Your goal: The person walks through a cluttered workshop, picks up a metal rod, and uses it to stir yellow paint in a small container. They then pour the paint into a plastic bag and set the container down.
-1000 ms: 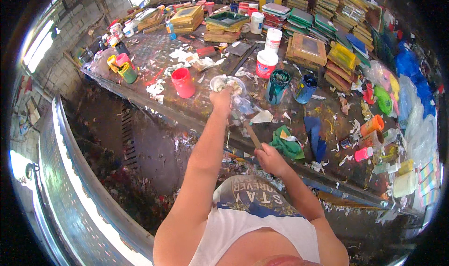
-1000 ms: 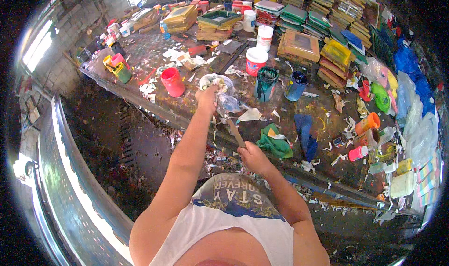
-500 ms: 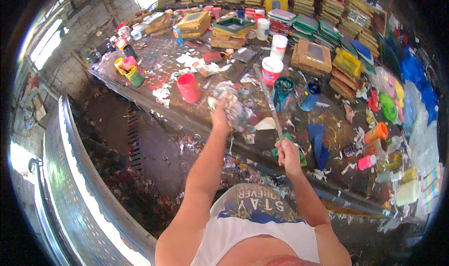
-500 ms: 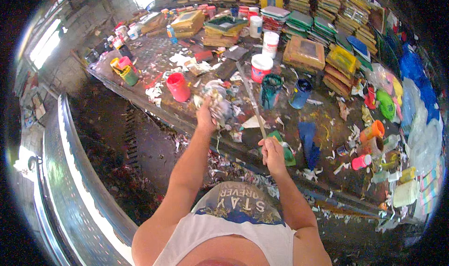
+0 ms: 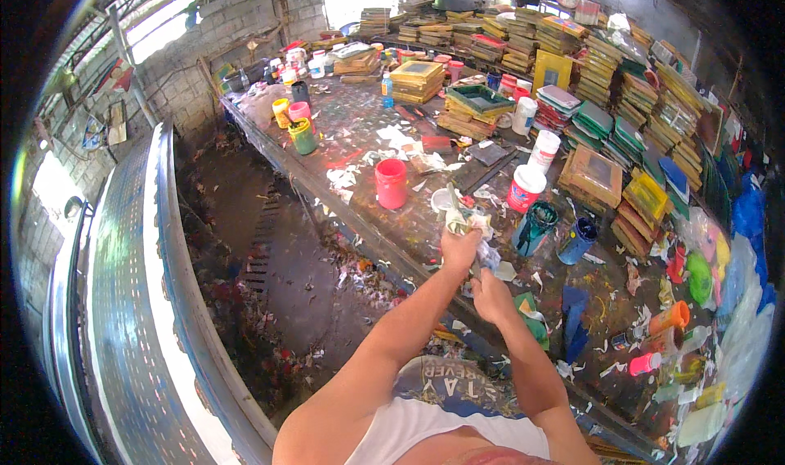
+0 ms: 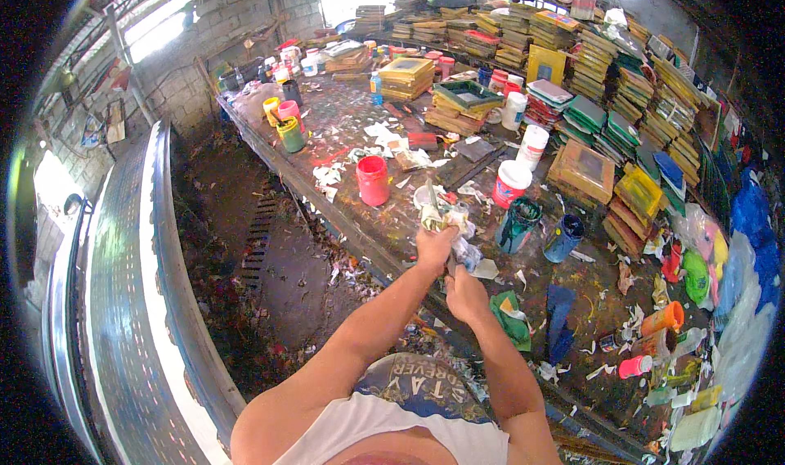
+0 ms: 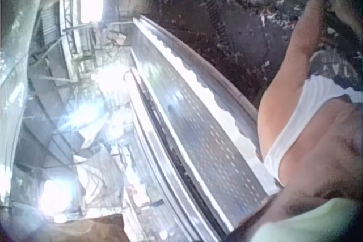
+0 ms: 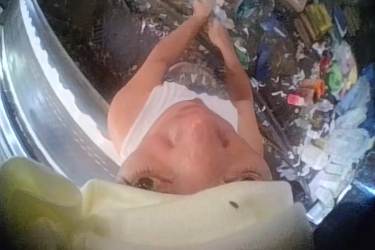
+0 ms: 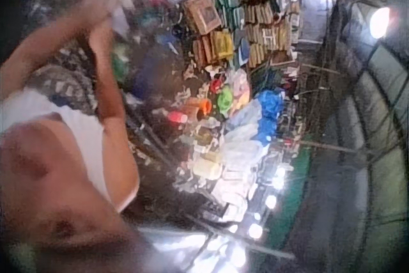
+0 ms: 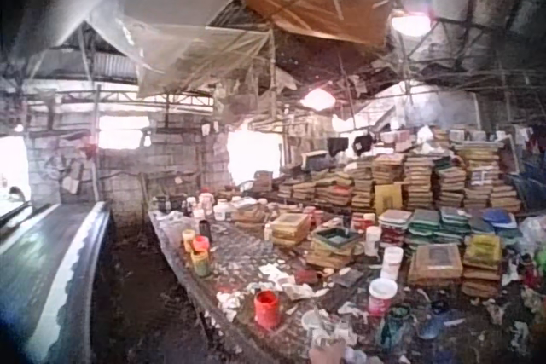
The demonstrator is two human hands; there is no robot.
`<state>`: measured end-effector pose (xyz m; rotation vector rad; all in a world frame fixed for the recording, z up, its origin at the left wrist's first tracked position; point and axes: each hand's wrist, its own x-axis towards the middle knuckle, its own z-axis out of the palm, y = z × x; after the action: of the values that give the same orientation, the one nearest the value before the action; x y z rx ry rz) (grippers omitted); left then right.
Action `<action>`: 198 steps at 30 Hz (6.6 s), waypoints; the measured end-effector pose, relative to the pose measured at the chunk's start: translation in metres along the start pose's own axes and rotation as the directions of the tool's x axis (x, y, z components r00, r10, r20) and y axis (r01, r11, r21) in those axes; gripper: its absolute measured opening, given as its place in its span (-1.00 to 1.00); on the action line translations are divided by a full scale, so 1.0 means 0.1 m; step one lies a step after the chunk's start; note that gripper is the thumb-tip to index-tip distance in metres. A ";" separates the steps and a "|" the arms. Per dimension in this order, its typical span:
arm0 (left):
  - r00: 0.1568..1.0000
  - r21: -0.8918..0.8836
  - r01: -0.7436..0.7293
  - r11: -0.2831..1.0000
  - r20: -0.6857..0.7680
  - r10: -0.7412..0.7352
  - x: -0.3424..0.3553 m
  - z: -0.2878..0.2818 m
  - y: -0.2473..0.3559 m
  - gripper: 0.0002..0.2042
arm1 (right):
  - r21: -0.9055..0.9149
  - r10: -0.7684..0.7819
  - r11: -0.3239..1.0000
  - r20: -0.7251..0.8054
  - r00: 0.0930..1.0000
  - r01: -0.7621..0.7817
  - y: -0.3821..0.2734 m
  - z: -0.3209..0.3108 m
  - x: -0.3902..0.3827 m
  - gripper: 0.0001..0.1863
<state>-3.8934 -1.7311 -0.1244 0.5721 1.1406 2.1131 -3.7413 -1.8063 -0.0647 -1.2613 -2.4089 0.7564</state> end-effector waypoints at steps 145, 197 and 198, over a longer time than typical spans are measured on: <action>0.985 0.580 -0.172 0.796 0.077 0.157 7.56 -8.47 4.44 -0.86 | 0.728 0.279 0.542 -0.627 0.727 0.420 -6.09 4.72 6.24 -0.89; -0.512 -0.423 -0.186 0.887 0.812 0.280 11.32 -8.12 6.96 -0.01 | -0.077 0.083 0.968 -0.801 0.592 -0.239 -7.96 5.16 7.28 -0.85; -0.493 -0.438 -0.293 0.850 0.831 0.258 11.28 -8.08 6.97 -0.06 | -0.088 0.077 0.966 -0.800 0.595 -0.242 -8.01 5.14 7.28 -0.85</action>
<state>-5.4252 -1.6466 0.1182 2.3754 -0.2716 0.8314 -4.9345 -1.7380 0.0136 -1.4830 -1.6426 -0.0607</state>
